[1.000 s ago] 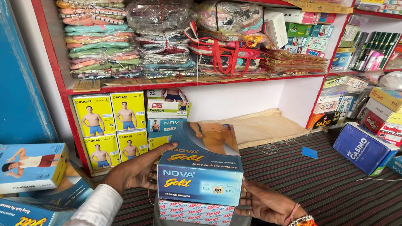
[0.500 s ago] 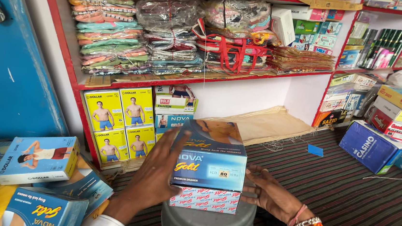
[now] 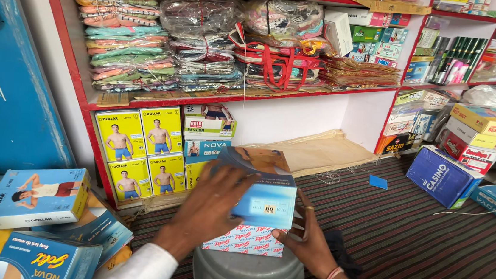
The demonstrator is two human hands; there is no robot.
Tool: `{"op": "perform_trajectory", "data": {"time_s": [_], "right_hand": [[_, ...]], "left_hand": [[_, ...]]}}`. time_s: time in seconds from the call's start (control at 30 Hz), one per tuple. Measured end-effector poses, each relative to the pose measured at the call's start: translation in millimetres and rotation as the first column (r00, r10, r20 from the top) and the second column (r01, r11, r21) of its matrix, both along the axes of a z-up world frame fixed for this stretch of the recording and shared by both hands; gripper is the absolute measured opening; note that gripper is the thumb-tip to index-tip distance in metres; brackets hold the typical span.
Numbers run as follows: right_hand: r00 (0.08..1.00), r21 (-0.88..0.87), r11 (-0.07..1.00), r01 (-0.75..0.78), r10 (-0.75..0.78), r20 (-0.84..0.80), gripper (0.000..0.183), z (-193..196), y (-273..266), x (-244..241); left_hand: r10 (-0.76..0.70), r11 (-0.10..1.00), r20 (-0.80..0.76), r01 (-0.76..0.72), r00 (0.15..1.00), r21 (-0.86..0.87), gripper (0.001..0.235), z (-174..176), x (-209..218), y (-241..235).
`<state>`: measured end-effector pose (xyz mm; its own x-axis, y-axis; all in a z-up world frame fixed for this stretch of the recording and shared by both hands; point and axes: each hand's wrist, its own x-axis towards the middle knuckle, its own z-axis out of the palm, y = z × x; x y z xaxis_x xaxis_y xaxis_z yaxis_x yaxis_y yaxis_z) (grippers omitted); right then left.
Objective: The person sits on the floor in a store and packs multiple pairs of men's underwear into their respective boxes. They pick up each pair, fold it, place it inside a box, and then close the box. The person handles several boxes and pairs of underwear, stacking the completed boxes on the floor.
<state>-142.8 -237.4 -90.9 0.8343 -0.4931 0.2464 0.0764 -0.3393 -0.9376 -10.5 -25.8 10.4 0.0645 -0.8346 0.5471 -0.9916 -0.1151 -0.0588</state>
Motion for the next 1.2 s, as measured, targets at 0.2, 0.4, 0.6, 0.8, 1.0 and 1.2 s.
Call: {"op": "perform_trajectory", "data": {"time_s": [0.2,0.4,0.6,0.8,1.0,1.2], "right_hand": [[0.996,-0.063,0.998,0.016,-0.010,0.089,0.109,-36.8,-3.0,1.2],[0.988,-0.065,0.997,-0.034,0.043,0.146,0.116,-35.8,-2.8,4.2],[0.998,-0.034,0.999,0.001,0.001,0.063,0.117,-38.6,-3.3,4.0],[0.984,0.112,0.993,0.029,-0.048,0.172,0.121,-43.0,3.4,11.8],[0.973,0.256,0.966,-0.027,-0.033,0.227,0.125,-48.9,-0.1,16.7],[0.946,0.332,0.932,-0.144,0.031,0.322,0.119,-68.1,-7.0,23.6]], "left_hand": [[-0.013,0.998,0.184,0.001,0.983,0.068,0.100,-15.4,-12.4,-37.5],[0.114,0.986,0.438,-0.156,0.892,0.060,0.105,-15.8,-19.9,-52.8],[0.066,0.941,0.505,-0.222,0.860,0.256,0.112,-3.0,-22.5,-55.1],[-0.028,0.970,0.436,-0.081,0.899,0.228,0.115,-4.7,-16.2,-31.3],[-0.045,0.971,0.341,-0.040,0.939,0.238,0.115,-11.7,-11.8,-30.7],[-0.030,0.996,0.213,0.012,0.977,0.088,0.117,-21.8,-19.7,-45.1]]}}
